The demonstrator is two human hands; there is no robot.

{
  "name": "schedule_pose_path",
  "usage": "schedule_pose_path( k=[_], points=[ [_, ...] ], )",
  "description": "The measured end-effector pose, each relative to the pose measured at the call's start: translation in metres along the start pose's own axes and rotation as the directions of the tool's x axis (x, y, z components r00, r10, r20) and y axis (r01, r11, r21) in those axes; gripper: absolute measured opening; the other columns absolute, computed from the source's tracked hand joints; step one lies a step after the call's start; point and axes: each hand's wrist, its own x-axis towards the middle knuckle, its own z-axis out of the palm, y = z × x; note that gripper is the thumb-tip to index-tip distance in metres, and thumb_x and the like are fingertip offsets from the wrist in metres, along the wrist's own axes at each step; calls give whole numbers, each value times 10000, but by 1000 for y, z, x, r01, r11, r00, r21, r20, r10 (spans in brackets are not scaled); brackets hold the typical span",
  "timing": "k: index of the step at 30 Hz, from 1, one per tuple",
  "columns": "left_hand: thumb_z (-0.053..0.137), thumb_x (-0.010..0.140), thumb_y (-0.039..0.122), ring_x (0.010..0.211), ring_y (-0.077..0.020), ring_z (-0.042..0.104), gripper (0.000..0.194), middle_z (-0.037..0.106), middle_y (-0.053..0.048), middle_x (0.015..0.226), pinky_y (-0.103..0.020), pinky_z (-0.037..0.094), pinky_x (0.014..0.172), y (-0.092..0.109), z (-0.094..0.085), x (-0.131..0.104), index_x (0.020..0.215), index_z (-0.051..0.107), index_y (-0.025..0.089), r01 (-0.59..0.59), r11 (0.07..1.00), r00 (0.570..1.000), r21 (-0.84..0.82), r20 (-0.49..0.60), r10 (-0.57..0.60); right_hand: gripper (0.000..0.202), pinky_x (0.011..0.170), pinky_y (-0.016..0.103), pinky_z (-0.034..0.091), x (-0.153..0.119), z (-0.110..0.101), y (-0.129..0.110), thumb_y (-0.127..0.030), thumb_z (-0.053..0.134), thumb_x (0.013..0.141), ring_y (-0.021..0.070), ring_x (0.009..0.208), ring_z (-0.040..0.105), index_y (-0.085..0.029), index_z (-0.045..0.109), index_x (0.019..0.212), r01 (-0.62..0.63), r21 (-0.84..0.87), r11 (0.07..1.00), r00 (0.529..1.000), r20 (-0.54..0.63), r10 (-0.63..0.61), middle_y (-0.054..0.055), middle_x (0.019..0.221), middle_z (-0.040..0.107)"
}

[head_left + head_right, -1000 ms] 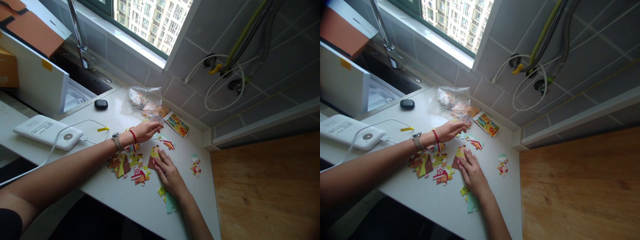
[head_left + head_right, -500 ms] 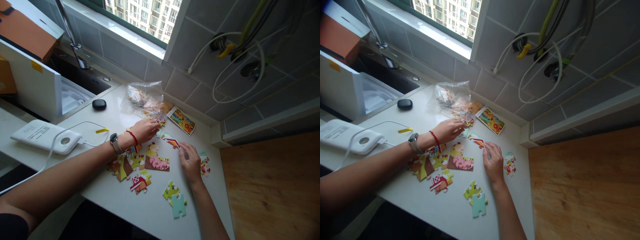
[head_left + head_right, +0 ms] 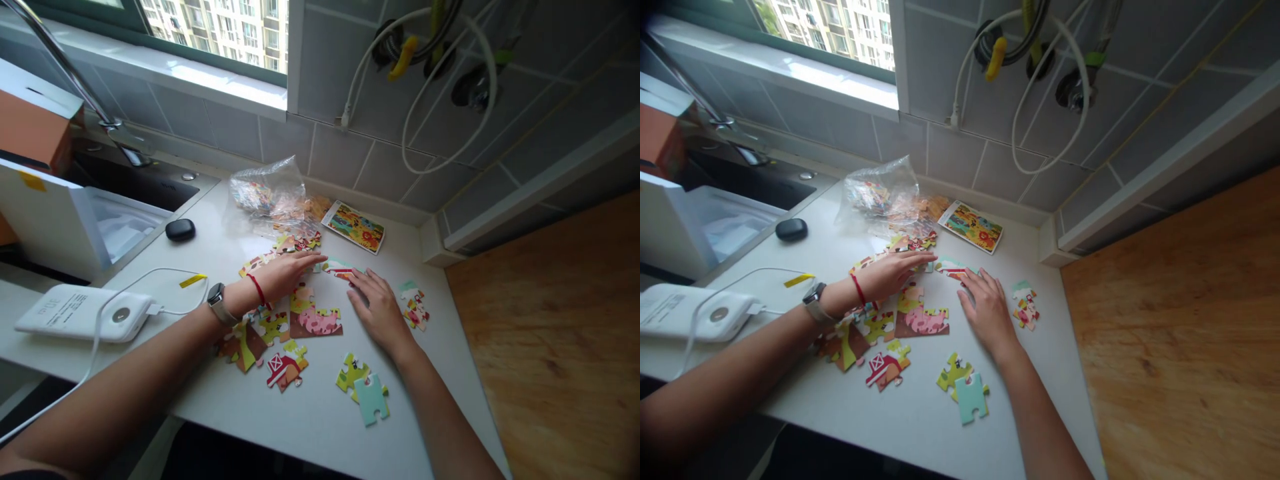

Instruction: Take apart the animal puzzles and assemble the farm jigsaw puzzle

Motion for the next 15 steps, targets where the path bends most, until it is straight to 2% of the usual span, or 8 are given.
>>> schedule_pose_path(
  k=[4,7,10,15],
  points=[
    [446,908,-33,1376,-217,574,666,525,-118,1560,-424,545,1108,-1,0,0,1518,476,232,-25,1000,999,19,25,24,319,1175,578,426,1,1,6,-330,595,991,312,1369,554,-261,747,1263,39,43,998,995,-90,-35,70,1368,711],
    [481,917,-9,1262,-242,645,595,638,-113,1422,-448,567,1054,-2,-6,1,1457,551,233,31,994,999,102,29,-34,325,1148,555,464,2,2,8,-321,611,976,297,1304,603,-268,737,1271,32,91,995,987,-160,-17,85,1331,723],
    [598,909,61,1152,-280,678,498,727,-121,1238,-457,569,1012,-1,-13,1,1387,618,203,114,975,992,189,39,-124,419,1155,509,470,1,5,9,-353,642,958,287,1296,611,-226,681,1355,-15,121,992,978,-206,40,125,1395,670],
    [698,909,160,1133,-316,670,407,733,-149,1250,-495,536,1037,3,-20,0,1316,674,159,129,961,986,244,69,-150,519,1169,524,458,2,10,16,-400,673,931,313,1325,598,-189,640,1404,-60,99,993,971,-224,81,153,1408,661]
  ],
)
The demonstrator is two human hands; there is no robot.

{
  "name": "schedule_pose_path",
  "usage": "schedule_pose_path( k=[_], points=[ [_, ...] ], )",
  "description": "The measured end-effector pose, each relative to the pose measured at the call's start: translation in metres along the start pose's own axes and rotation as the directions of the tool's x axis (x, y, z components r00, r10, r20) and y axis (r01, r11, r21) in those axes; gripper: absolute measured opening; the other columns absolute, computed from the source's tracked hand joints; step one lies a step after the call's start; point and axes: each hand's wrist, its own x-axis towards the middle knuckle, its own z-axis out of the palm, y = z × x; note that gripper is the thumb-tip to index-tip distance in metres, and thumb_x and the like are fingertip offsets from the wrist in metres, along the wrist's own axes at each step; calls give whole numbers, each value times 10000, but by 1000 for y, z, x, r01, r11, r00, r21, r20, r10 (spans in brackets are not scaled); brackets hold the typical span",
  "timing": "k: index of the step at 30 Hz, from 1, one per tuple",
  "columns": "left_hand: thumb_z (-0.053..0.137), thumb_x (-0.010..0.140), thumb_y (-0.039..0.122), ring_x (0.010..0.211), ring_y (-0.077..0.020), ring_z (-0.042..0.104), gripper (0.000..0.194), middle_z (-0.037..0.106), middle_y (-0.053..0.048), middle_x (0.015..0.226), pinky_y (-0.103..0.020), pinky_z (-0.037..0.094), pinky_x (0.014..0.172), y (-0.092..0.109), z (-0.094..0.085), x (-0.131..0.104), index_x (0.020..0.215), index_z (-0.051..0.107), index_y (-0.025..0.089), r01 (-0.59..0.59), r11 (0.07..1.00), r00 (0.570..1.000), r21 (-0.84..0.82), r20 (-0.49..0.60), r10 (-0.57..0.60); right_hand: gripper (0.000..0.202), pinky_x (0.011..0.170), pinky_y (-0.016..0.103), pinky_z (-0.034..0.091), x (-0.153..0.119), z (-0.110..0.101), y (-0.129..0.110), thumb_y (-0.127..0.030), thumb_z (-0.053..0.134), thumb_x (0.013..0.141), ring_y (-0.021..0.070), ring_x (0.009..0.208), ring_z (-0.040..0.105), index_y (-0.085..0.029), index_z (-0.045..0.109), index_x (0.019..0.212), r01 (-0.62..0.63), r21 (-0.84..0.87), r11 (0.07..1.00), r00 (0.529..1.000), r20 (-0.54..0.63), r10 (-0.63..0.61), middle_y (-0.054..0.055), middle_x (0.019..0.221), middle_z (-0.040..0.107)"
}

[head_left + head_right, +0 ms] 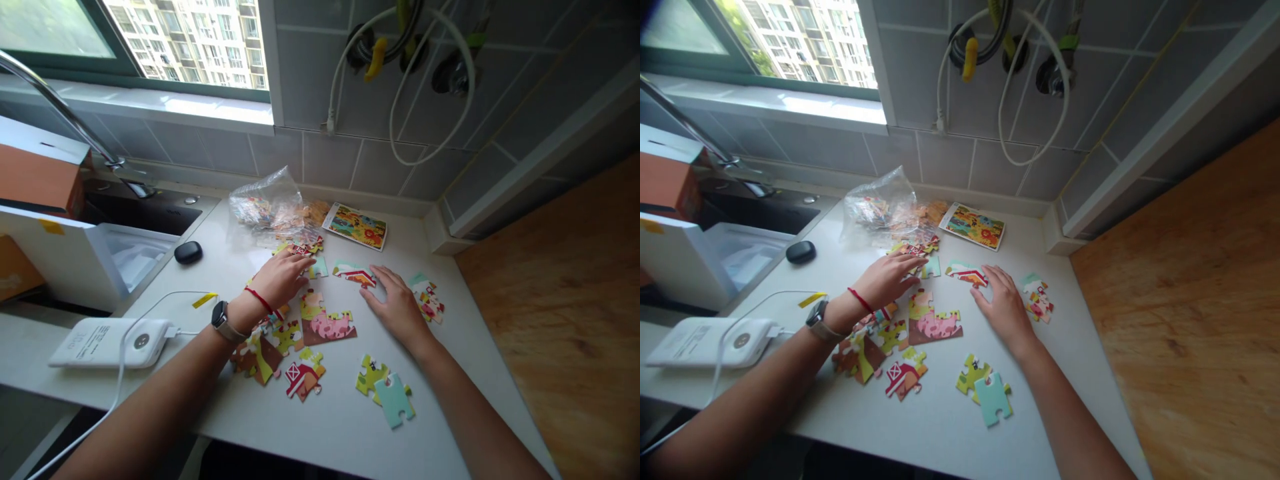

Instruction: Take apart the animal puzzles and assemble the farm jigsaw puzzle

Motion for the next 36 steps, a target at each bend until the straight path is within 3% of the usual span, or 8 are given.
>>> schedule_pose_path(
  k=[5,8,13,19,25,36],
  points=[
    [573,958,86,1147,-291,654,353,725,-116,1297,-490,529,1044,4,7,0,1275,696,184,-93,996,995,-16,-39,93,521,1152,535,476,1,2,6,-419,707,908,322,1314,617,-184,670,1372,-18,4,1000,1000,-7,18,158,1378,685],
    [536,984,97,1117,-282,665,345,752,-121,1217,-472,547,1013,8,10,1,1279,691,186,-99,995,994,-24,-47,97,508,1142,532,488,2,1,7,-406,725,893,319,1314,623,-216,683,1362,-22,30,999,1000,-4,22,139,1360,701],
    [612,981,154,1090,-271,686,350,768,-110,1120,-432,573,959,13,7,2,1325,659,200,-100,991,995,-92,10,102,486,1142,536,491,3,1,6,-368,743,877,321,1311,627,-217,701,1336,-28,43,999,999,-15,29,137,1353,706],
    [719,946,255,1143,-286,676,414,744,-103,1214,-452,555,1001,10,7,3,1349,629,225,-73,991,997,-114,-10,72,422,1157,547,474,2,3,6,-347,720,896,310,1313,621,-234,716,1303,3,59,998,1000,-18,-2,112,1329,724],
    [753,904,184,1130,-275,674,479,747,-72,1204,-464,542,1022,9,10,3,1359,610,228,-7,980,1000,-199,-6,6,388,1155,546,478,3,3,4,-332,715,903,312,1290,631,-225,730,1276,23,44,999,999,-30,-22,112,1308,733],
    [859,823,295,1028,-261,686,498,746,-79,1076,-430,564,955,-1,15,3,1279,671,222,20,987,999,-158,-43,-27,363,1128,540,492,3,1,2,-322,690,910,310,1268,634,-239,736,1260,35,37,999,999,-37,-34,106,1302,732]
  ],
)
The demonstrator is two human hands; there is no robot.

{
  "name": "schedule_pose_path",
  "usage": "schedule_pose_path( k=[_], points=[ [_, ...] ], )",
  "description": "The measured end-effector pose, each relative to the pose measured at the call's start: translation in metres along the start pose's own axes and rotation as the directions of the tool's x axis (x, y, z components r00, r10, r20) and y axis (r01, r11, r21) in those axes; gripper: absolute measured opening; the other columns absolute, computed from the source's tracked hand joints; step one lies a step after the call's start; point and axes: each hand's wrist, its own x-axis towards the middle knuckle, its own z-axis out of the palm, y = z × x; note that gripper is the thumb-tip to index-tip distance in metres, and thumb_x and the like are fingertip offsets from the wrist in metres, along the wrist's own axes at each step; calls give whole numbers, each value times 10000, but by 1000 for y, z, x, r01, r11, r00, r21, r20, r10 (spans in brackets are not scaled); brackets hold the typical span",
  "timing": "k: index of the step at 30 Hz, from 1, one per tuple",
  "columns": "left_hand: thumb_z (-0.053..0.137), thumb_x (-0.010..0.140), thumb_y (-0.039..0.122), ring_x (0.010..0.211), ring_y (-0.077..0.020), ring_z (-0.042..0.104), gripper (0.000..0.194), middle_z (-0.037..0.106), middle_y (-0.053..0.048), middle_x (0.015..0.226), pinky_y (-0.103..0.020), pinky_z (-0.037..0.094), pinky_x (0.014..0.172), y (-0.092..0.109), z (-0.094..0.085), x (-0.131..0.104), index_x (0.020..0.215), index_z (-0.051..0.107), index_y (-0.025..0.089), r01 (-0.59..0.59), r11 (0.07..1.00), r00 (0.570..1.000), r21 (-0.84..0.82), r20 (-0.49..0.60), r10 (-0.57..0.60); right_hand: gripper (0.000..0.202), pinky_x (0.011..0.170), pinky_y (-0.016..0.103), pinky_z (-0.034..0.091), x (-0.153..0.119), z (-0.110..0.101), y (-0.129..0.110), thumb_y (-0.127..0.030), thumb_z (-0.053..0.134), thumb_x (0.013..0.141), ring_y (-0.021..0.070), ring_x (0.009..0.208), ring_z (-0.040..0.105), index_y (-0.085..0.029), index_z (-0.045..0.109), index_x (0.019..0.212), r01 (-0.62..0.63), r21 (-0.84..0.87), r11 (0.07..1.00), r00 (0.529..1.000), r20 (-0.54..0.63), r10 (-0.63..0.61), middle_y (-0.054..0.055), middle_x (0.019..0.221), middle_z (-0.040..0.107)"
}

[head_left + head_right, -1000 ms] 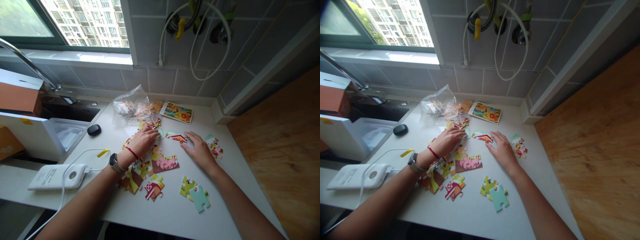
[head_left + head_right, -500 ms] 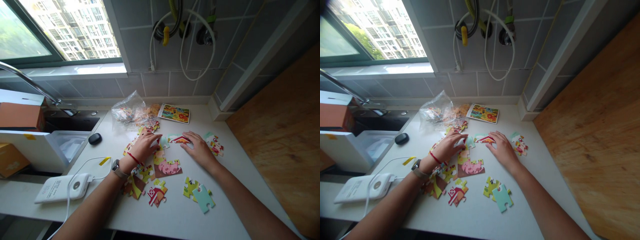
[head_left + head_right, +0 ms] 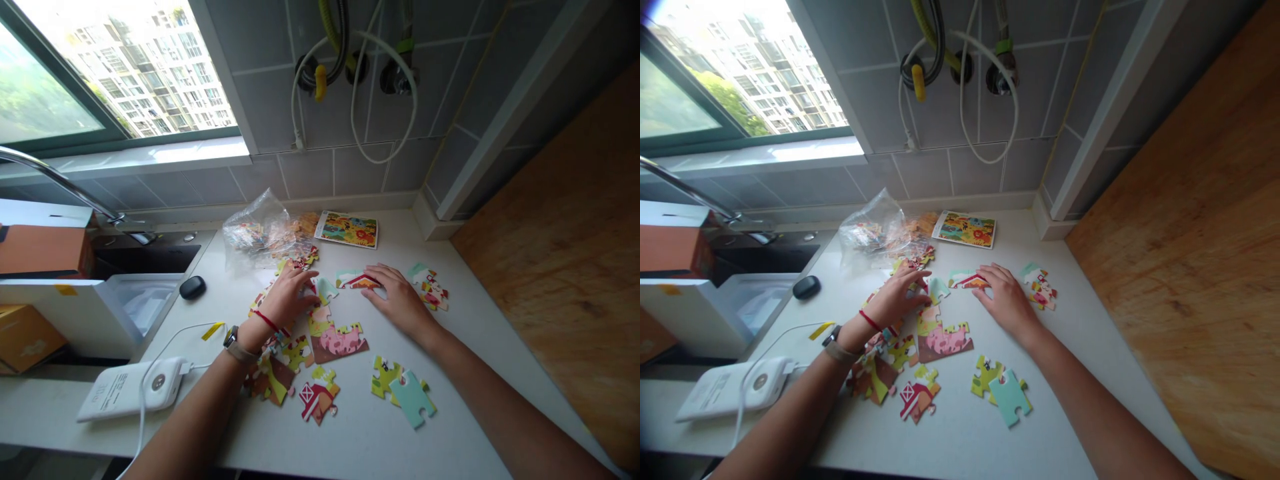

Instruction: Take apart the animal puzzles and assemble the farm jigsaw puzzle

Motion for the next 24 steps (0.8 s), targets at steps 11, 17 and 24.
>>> schedule_pose_path(
  k=[11,17,24],
  points=[
    [868,801,478,1063,-303,682,584,733,-117,1085,-450,587,929,0,-1,1,1276,692,186,19,997,1000,78,-8,-19,341,1072,497,517,-1,-3,-9,-278,664,891,313,1188,634,-213,717,1222,-39,-46,998,999,-18,39,121,1255,702],
    [834,857,291,1256,-293,644,587,698,-102,1332,-477,524,1094,-6,-6,2,1390,595,235,-65,996,995,-62,65,69,358,1119,453,487,0,-5,-4,-170,603,840,282,1238,625,-204,680,1188,-53,33,998,999,-8,53,121,1311,652],
    [845,839,231,1090,-267,690,644,717,-69,1142,-458,576,987,-7,-6,1,1404,537,251,-61,990,998,-131,-2,62,311,1066,444,527,1,-2,2,-186,606,893,274,1183,655,-216,681,1193,-42,79,996,998,-51,46,109,1242,672]
  ],
)
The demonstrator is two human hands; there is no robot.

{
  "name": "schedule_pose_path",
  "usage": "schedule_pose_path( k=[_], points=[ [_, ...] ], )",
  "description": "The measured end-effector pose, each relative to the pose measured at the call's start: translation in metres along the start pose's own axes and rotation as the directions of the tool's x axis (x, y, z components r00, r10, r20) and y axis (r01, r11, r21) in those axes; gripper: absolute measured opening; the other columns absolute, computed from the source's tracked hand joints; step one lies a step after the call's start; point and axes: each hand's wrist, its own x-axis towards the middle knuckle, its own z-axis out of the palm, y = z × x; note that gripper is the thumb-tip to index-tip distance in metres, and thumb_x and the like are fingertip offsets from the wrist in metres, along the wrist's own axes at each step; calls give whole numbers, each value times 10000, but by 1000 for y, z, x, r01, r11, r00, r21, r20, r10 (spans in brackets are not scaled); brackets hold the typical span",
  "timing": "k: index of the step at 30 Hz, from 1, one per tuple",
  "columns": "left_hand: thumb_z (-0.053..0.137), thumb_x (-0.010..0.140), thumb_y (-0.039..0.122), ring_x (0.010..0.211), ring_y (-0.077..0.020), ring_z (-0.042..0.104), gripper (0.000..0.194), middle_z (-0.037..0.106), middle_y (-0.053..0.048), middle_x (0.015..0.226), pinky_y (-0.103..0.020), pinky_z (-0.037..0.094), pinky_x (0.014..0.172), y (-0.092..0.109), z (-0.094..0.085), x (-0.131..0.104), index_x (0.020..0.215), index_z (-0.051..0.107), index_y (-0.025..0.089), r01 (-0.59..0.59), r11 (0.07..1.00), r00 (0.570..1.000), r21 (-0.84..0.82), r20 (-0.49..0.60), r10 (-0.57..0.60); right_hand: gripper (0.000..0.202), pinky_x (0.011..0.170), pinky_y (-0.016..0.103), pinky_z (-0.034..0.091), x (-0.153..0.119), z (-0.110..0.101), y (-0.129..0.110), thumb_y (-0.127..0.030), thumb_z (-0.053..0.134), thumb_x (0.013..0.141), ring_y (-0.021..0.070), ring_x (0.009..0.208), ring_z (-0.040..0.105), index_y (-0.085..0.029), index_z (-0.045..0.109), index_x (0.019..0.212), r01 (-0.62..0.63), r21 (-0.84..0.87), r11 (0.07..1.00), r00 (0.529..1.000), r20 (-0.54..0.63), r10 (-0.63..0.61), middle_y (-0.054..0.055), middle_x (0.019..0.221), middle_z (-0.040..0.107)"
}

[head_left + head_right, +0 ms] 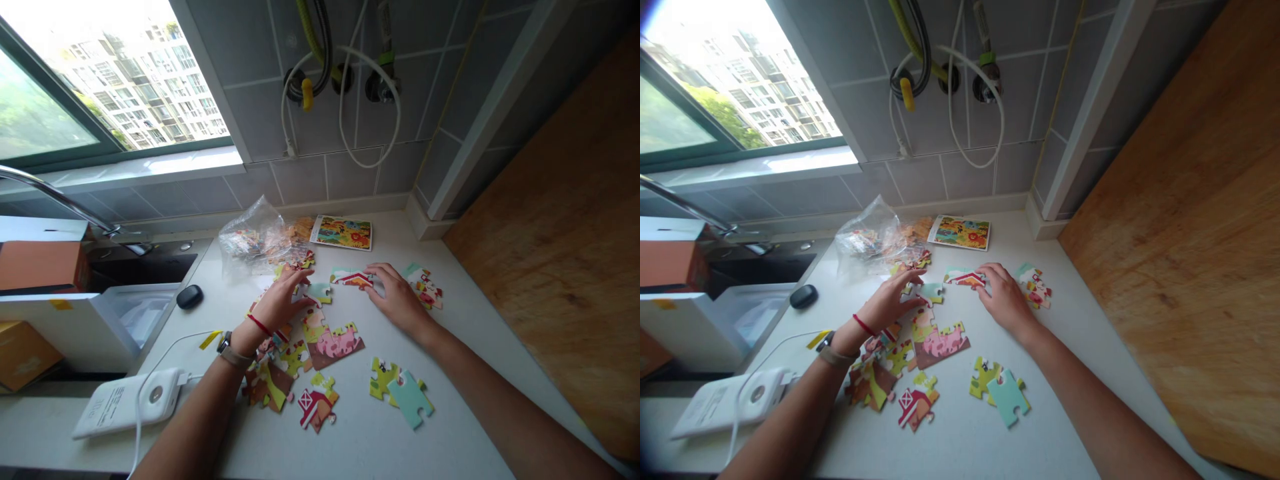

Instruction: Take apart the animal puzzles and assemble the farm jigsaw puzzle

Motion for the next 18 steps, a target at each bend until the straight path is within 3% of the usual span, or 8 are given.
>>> schedule_pose_path(
  k=[5,12,15,18],
  points=[
    [776,879,164,999,-213,688,533,630,-75,1196,-393,602,918,7,4,0,1361,565,256,-73,997,996,-29,-61,71,258,1070,466,518,-2,-2,-14,-239,632,933,285,1173,639,-226,714,1178,48,12,999,998,-37,-48,110,1212,686],
    [651,947,101,1135,-226,653,394,594,-89,1251,-390,595,981,23,20,-1,1306,597,253,-179,982,979,-64,-107,172,388,1101,439,502,-9,5,-36,-268,664,948,254,1236,631,-251,663,1335,74,193,978,984,144,-103,88,1292,705],
    [592,970,85,1195,-230,643,435,595,-93,1303,-405,580,1035,31,28,-1,1363,560,270,-199,974,977,-111,-101,188,409,1102,446,493,-9,10,-38,-248,671,936,254,1210,648,-255,671,1344,65,207,976,986,140,-95,85,1273,724],
    [589,991,138,1228,-239,645,574,607,-107,1348,-416,580,1054,37,34,-2,1519,417,286,-194,970,978,-145,-107,180,405,990,373,548,-7,9,-41,-217,646,930,211,1034,707,-270,693,1329,33,244,969,989,133,-67,64,1183,754]
  ],
)
